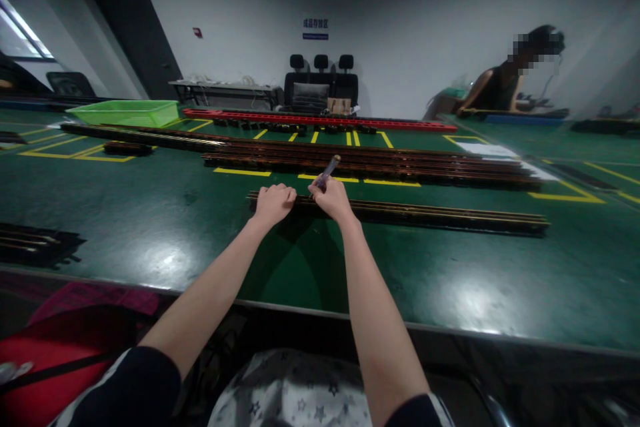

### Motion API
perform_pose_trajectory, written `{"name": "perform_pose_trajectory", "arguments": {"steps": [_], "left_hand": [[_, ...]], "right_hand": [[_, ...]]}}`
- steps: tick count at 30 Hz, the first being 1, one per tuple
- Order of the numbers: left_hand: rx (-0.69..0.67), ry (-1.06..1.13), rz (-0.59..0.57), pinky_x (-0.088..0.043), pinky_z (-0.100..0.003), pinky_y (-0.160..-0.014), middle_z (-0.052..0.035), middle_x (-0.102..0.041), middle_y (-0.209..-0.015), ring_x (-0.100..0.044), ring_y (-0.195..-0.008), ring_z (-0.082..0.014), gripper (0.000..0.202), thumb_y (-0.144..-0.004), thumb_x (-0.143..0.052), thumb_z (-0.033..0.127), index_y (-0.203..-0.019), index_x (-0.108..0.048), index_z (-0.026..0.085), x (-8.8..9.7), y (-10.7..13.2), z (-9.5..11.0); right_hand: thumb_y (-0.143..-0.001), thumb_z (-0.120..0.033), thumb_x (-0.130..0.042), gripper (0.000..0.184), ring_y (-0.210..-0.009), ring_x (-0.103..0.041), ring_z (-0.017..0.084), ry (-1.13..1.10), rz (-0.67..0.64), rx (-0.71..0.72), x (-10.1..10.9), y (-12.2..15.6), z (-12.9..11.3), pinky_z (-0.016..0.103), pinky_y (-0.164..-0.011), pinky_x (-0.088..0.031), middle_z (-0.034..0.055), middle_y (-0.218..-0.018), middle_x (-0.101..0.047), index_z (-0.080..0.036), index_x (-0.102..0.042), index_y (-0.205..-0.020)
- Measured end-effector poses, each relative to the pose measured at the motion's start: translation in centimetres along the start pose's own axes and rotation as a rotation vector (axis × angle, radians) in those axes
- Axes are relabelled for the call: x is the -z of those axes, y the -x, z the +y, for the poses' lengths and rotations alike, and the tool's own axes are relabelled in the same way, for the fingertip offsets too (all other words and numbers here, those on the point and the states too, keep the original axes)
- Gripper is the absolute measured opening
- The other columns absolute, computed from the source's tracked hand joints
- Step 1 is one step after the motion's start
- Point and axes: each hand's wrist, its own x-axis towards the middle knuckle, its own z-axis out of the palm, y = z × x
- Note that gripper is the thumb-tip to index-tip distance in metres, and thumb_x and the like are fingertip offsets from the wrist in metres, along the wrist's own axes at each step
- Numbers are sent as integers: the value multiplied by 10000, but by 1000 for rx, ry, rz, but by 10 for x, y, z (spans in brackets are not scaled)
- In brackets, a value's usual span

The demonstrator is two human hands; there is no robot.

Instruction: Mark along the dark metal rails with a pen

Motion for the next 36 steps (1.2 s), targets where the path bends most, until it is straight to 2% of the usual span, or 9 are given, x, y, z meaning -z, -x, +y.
{"name": "perform_pose_trajectory", "arguments": {"steps": [24, 36], "left_hand": [[43, 47, 4, -404, -401, -840, -135, -654, -1017, -598, -957, -255, 426, -938, -269, 271, -927, -675, 145, 0, -1, 0], [10, 43, 14, -408, -400, -832, -134, -657, -975, -600, -930, -254, 420, -937, -273, 271, -911, -668, 133, 1, 0, 0]], "right_hand": [[-800, -141, -563, 36, -634, -620, 155, 12, 14, -12, -1, 1, -5, 285, -660, -478, 7, -645, -607, -166, -537, -805], [-812, -144, -544, 19, -646, -612, 164, -27, -3, -23, -1, 2, -5, 298, -663, -484, 16, -669, -604, -160, -544, -821]]}}
